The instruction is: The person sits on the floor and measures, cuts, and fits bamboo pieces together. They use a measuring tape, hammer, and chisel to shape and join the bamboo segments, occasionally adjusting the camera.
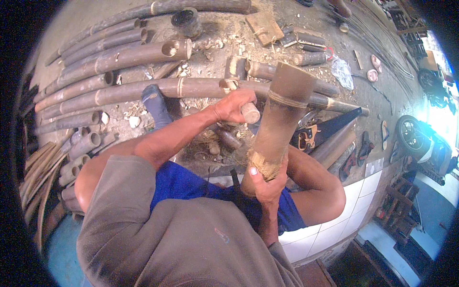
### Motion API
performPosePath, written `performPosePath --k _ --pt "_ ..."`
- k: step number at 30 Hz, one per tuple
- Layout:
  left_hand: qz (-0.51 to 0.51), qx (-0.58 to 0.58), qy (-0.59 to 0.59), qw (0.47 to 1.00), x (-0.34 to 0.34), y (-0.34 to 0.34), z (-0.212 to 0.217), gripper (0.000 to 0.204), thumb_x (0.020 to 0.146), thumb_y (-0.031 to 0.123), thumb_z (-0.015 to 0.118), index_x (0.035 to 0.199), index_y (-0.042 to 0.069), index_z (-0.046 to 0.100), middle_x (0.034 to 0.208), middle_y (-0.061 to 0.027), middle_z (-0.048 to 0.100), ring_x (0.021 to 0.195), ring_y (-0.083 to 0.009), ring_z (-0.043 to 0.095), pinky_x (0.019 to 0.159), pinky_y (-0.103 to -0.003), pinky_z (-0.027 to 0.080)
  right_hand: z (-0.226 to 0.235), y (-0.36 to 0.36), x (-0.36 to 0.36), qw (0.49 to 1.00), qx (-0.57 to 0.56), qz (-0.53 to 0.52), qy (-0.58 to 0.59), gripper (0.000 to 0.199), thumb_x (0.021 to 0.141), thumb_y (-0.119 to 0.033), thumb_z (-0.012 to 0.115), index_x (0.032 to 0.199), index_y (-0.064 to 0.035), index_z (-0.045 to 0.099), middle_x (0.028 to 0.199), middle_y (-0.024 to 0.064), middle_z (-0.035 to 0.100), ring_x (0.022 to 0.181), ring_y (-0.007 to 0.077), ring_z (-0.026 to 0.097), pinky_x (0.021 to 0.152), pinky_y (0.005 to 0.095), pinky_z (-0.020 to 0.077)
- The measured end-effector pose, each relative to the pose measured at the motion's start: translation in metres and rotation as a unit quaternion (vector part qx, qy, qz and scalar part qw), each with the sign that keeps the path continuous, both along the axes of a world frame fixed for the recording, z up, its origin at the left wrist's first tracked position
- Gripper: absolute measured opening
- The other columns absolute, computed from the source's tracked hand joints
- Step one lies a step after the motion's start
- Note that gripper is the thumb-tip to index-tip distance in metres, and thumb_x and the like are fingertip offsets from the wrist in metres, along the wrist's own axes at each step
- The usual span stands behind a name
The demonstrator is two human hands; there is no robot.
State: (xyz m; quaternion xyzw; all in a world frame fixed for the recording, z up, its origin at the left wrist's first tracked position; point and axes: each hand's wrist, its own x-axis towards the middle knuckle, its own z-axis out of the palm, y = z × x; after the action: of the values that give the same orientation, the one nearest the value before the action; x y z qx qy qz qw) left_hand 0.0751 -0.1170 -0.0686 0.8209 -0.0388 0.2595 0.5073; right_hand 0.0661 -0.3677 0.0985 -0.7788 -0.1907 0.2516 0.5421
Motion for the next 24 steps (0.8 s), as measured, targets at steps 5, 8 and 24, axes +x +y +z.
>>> performPosePath --k 5,8,24 --pt "-0.01 0.008 -0.019 1.0 0.003 0.008 -0.005 0.04 0.067 0.022 0.083 0.091 0.008 0.055 0.086 -0.0117 0.054 0.085 -0.0343 0.057 0.076 -0.045 0.046 -0.002 0.002 -0.001 0.999 -0.005 0.016 -0.034 0.098 0.081 -0.029 0.08 0.155 0.0083 0.029 0.139 0.0221 0.057 0.129 0.0288 0.057 0.111 0.0401 0.0429" --pt "0.011 0.015 -0.05 0.999 0.001 0.008 -0.008 0.041 0.066 0.022 0.083 0.092 0.007 0.054 0.086 -0.0114 0.053 0.084 -0.0342 0.056 0.076 -0.045 0.046 -0.011 0.002 -0.001 0.996 0.006 0.018 -0.093 0.098 0.081 -0.029 0.08 0.155 0.0086 0.029 0.138 0.0226 0.058 0.127 0.0302 0.059 0.109 0.0408 0.0447" --pt "0.073 -0.071 -0.068 0.992 0.007 0.009 -0.013 0.044 0.066 0.023 0.089 0.095 0.005 0.06 0.091 -0.0104 0.061 0.087 -0.0298 0.062 0.079 -0.042 0.051 -0.031 0.057 0.02 0.967 -0.19 0.062 -0.155 0.09 0.08 -0.02 0.083 0.154 0.0001 0.036 0.125 0.024 0.069 0.111 0.0281 0.07 0.099 0.0424 0.0529"
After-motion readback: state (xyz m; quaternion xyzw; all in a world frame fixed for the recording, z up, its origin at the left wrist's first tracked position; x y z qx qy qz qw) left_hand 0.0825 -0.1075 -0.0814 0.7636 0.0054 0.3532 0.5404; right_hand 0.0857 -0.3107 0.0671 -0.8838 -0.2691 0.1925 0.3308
